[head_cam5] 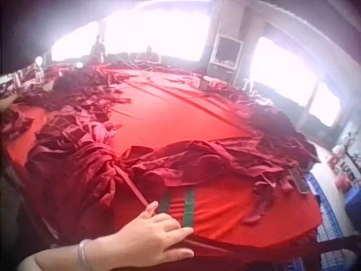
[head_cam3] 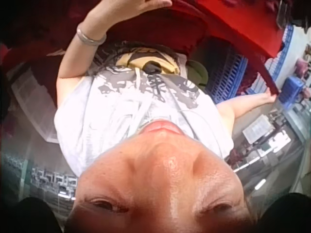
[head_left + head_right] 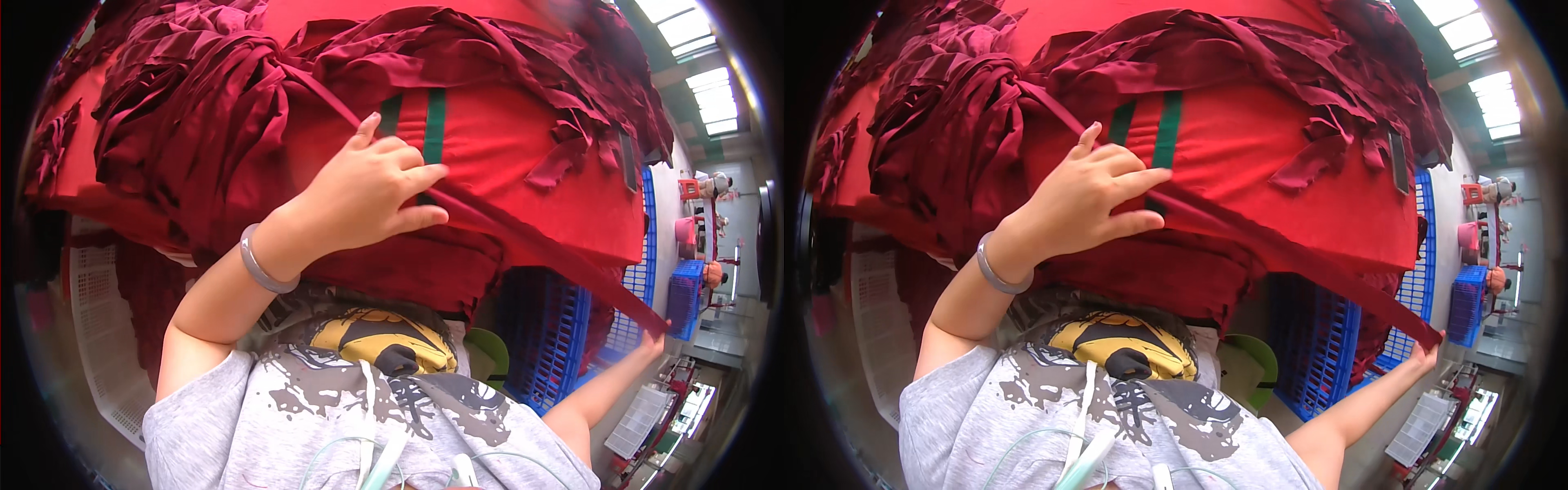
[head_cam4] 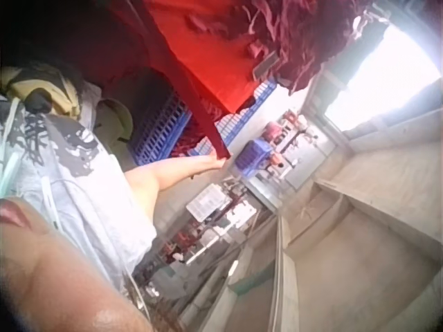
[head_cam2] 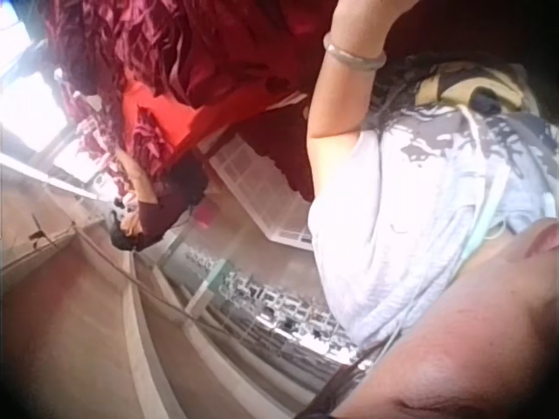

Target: The person uses a small tool to trim loose threads and excess fabric from the edges of a large red textile. They repeatedly lift and adjust the fabric layers to access different areas for trimming.

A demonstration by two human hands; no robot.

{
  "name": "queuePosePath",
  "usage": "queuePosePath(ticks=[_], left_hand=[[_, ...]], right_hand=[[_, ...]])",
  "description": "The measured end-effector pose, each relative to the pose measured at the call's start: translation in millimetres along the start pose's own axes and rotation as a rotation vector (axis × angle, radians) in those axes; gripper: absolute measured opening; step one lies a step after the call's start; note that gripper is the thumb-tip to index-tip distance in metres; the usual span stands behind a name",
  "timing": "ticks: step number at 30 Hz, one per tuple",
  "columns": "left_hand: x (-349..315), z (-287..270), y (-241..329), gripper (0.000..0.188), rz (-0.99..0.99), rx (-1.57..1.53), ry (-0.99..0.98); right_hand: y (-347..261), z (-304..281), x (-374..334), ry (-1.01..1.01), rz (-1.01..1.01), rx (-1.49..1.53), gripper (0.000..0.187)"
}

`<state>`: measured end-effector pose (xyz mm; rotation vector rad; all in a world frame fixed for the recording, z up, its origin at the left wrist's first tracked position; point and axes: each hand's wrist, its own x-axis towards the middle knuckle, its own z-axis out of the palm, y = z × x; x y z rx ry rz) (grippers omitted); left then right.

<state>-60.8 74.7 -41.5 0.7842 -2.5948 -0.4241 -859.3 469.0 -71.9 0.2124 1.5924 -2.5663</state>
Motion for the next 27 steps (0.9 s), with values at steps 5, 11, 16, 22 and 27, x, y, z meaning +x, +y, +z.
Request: queuePosePath(ticks=[5,11,16,22,27], left_hand=[[-15.0,-35.8,-21.5,0.022,0.153,-0.079,0.244],[-50.4,-36.3,-49.6,0.022,0.035,0.384,0.292],[-64.4,-24.9,-47.9,0.033,-0.129,0.483,0.203],[-81.8,-32.2,-41.6,0.033,-0.216,0.557,0.188],[-87.2,-32.0,-47.4,0.033,-0.228,0.575,0.19]], right_hand=[[13.8,51.0,-13.6,-0.241,0.068,-0.122,0.024],[52.5,146.8,-27.9,-0.372,0.323,-0.196,0.022],[121.1,177.0,-63.7,-0.15,0.155,-0.405,0.027],[128.7,196.6,-148.8,-0.21,-0.385,-0.994,0.043],[139.0,172.8,-112.2,-0.366,-0.48,-1.557,0.048]])
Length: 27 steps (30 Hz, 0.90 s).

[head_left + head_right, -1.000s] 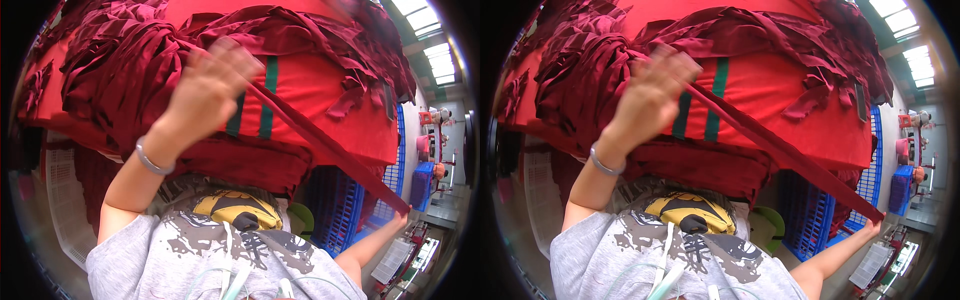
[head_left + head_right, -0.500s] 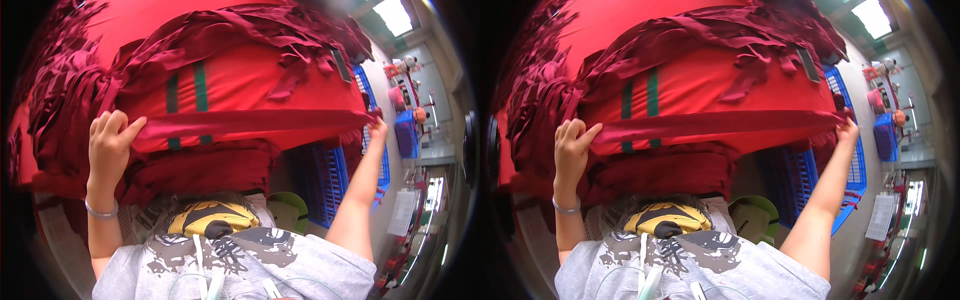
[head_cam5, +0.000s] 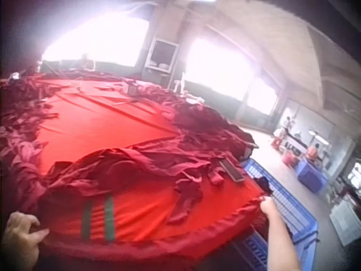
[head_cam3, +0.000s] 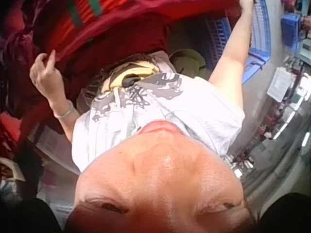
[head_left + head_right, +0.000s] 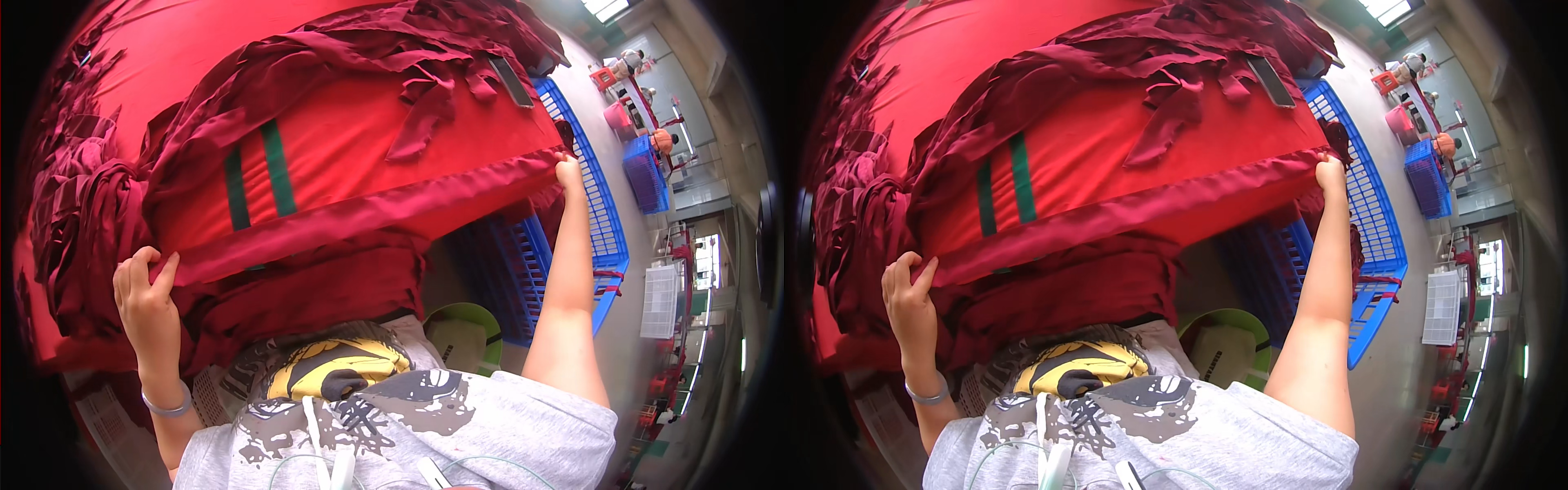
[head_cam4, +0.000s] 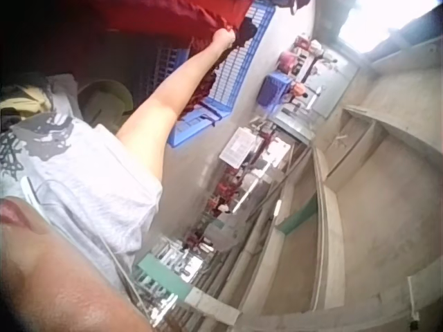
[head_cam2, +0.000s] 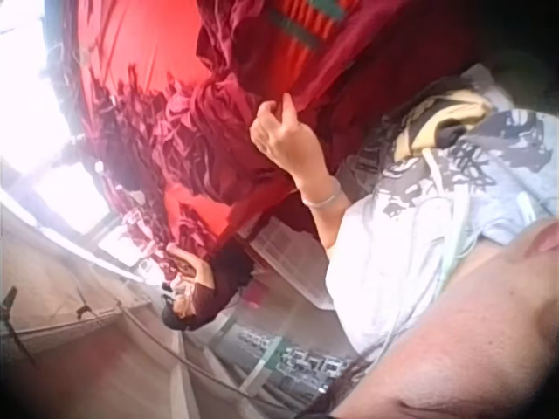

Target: The person uses a small tool to trim loose threads and excess fabric from the edges of a large red textile. They repeatedly lift and adjust the fabric layers to access different areas for trimming.

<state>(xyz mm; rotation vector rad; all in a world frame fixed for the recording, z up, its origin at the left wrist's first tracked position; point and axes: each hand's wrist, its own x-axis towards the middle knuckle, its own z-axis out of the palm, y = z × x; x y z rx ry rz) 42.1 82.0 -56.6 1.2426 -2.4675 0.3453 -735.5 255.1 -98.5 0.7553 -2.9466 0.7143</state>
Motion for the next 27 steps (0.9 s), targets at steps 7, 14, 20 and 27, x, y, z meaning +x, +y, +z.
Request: queuePosePath(ticks=[7,14,20,27], left_hand=[[-10.3,-8.4,-2.9,0.041,-0.1,0.134,-0.047],[12.5,-9.7,75.2,0.041,0.136,-0.287,0.026],[8.9,16.1,83.3,0.045,0.131,-0.4,-0.066],[2.0,22.5,90.2,0.044,0.076,-0.391,0.007]], right_hand=[[-71.3,-1.2,-53.5,0.278,-0.06,-0.339,0.036],[-251.6,-1.4,-244.5,-0.18,-0.587,0.338,0.058],[-299.7,26.9,-383.2,-0.438,-1.083,0.41,0.045],[-306.1,29.9,-424.1,-0.34,-1.155,0.102,0.038]])
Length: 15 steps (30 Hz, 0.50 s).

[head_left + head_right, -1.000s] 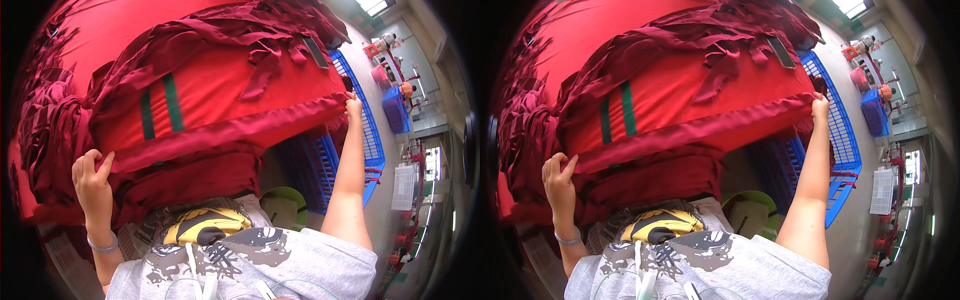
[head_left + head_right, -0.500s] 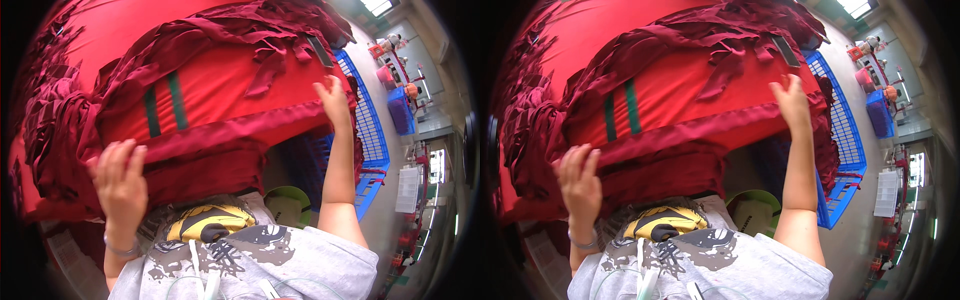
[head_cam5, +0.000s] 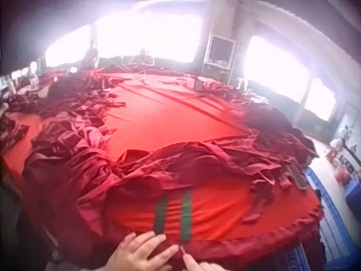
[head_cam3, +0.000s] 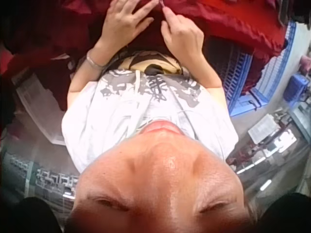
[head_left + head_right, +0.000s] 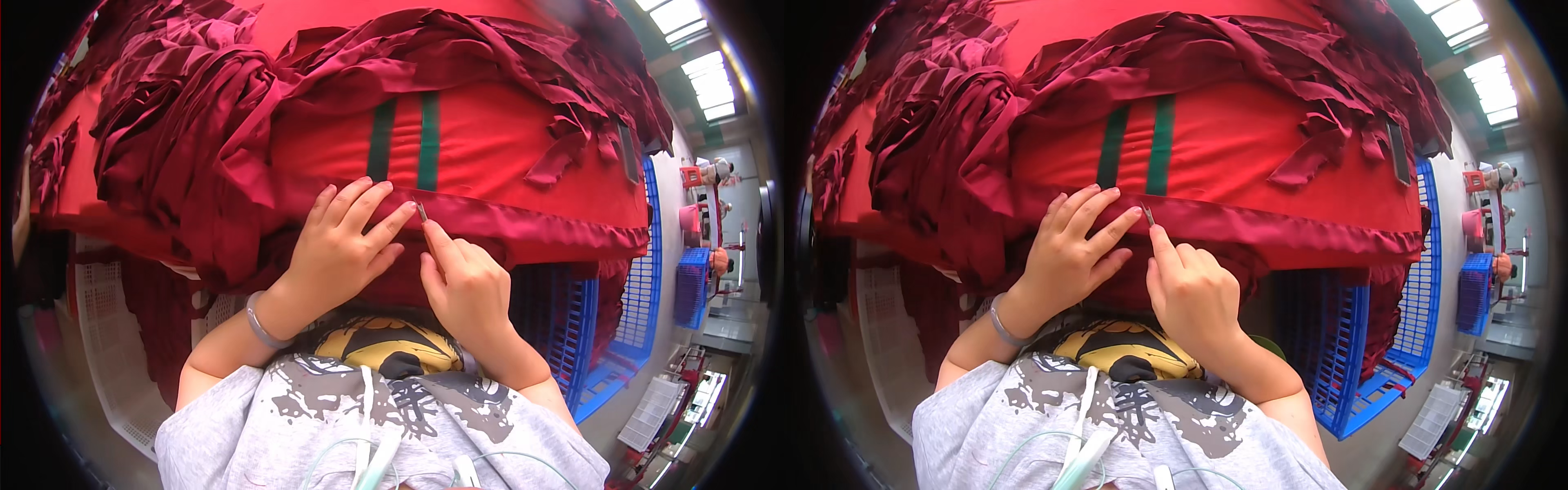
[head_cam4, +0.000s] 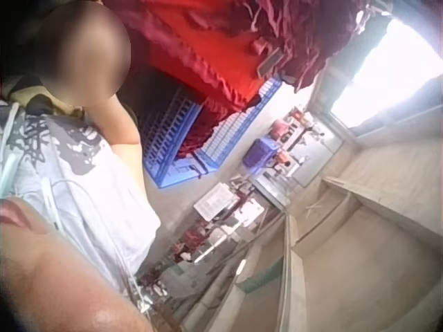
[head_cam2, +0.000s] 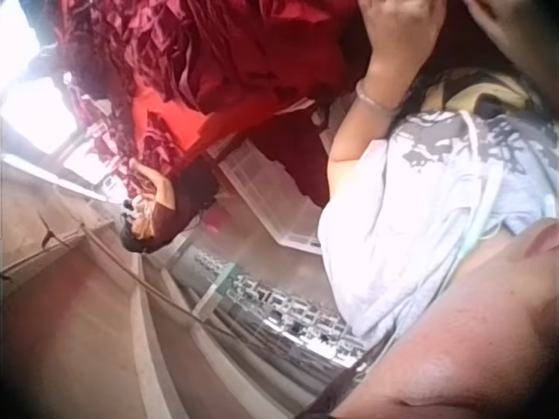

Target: The person uses a small tool to trim loose threads and excess fabric from the edges of a large red textile. They repeatedly lift and adjust the fabric layers to access different areas for trimming.

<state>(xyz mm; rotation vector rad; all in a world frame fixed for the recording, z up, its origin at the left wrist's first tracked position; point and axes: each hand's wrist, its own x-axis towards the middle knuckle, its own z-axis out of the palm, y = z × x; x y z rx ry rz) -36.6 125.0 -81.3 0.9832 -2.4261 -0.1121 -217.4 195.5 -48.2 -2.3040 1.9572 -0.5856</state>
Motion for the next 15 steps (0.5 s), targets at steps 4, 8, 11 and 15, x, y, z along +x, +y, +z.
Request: queuePosePath(ticks=[4,8,11,15], left_hand=[[-1.8,7.1,0.2,0.047,0.002,0.022,0.028],[-2.2,6.4,-0.9,0.049,-0.007,0.02,0.012],[-2.9,5.5,-1.0,0.053,-0.014,-0.02,-0.007],[-3.8,4.1,-6.0,0.051,-0.044,-0.093,-0.002]], right_hand=[[0.5,7.1,4.9,0.054,0.01,0.044,0.035],[4.4,15.4,22.4,0.264,0.102,0.035,0.03],[17.8,12.8,28.1,0.387,0.195,0.227,0.029],[-1.5,6.3,15.7,0.175,0.006,0.19,0.03]])
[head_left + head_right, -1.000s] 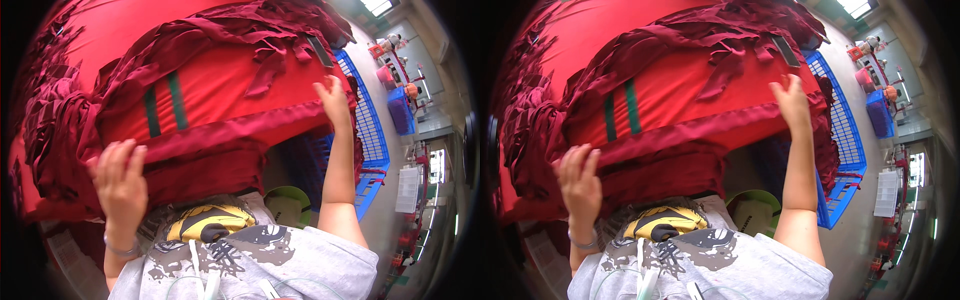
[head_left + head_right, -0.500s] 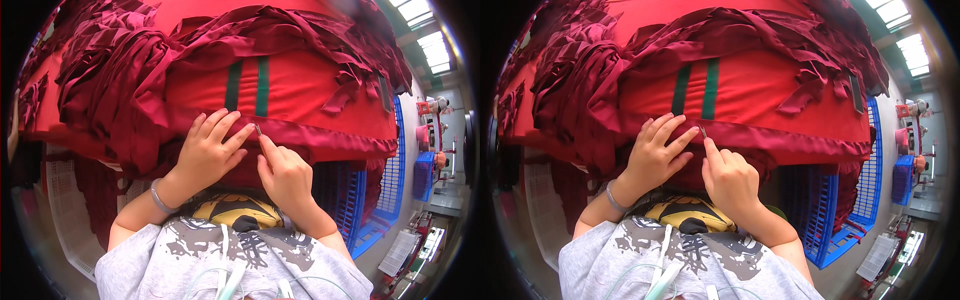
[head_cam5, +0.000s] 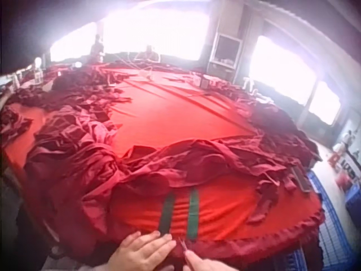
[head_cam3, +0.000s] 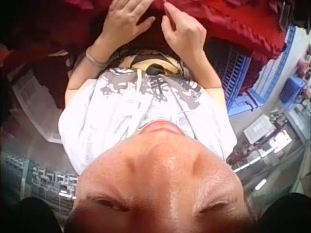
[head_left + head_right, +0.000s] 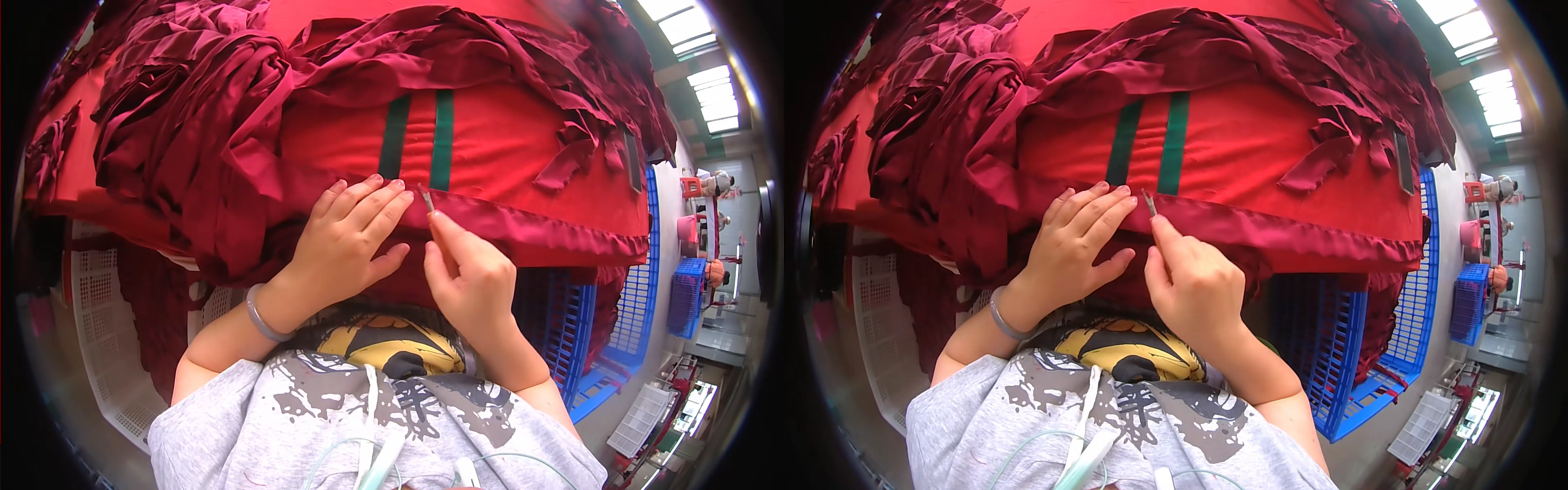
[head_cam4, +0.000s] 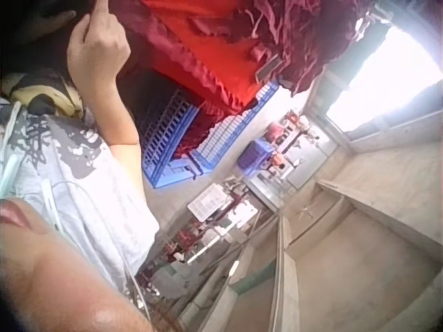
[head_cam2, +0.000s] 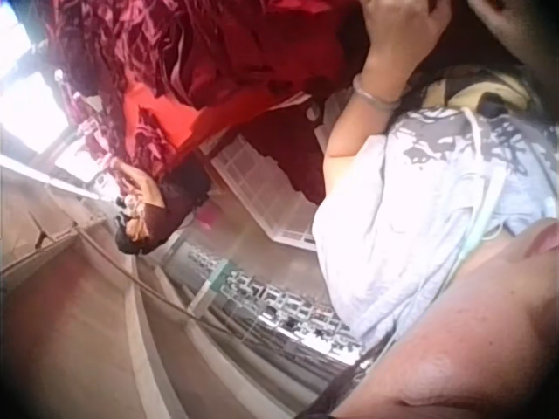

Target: The person uses a small tool to trim loose threads and excess fabric from the edges of a large red textile. They repeatedly lift and adjust the fabric layers to access different areas for trimming.

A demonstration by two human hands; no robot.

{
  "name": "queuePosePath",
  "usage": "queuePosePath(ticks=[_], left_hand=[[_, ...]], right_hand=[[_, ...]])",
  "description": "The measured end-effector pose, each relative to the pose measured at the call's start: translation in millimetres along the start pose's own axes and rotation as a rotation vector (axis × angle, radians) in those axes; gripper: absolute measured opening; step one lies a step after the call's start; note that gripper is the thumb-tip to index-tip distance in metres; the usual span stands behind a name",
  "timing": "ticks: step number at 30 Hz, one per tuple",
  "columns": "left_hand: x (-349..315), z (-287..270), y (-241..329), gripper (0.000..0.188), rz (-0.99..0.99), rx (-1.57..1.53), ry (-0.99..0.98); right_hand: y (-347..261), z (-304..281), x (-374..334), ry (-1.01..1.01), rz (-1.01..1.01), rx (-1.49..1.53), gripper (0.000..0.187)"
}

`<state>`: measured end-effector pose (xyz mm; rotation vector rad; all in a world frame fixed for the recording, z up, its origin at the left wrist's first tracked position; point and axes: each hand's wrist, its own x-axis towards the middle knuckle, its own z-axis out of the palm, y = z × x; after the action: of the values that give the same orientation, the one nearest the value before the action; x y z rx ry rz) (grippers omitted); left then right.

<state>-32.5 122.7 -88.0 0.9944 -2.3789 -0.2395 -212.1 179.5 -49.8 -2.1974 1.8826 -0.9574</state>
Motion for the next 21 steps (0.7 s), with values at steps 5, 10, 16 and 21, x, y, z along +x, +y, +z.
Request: queuePosePath(ticks=[5,10,16,21], left_hand=[[-0.6,0.8,-0.3,0.044,0.031,0.037,0.045],[0.9,4.2,1.2,0.042,0.019,0.056,0.045],[1.0,3.4,2.0,0.041,0.015,0.081,0.041],[1.3,3.2,0.8,0.042,0.026,0.077,0.039]], right_hand=[[-1.2,5.6,-3.4,-0.09,-0.03,-0.079,0.029],[-3.2,15.0,-0.8,-0.043,-0.033,-0.102,0.03],[-6.2,8.8,-7.6,-0.06,-0.017,-0.099,0.029],[-5.2,12.7,-0.3,-0.044,-0.023,-0.111,0.029]])
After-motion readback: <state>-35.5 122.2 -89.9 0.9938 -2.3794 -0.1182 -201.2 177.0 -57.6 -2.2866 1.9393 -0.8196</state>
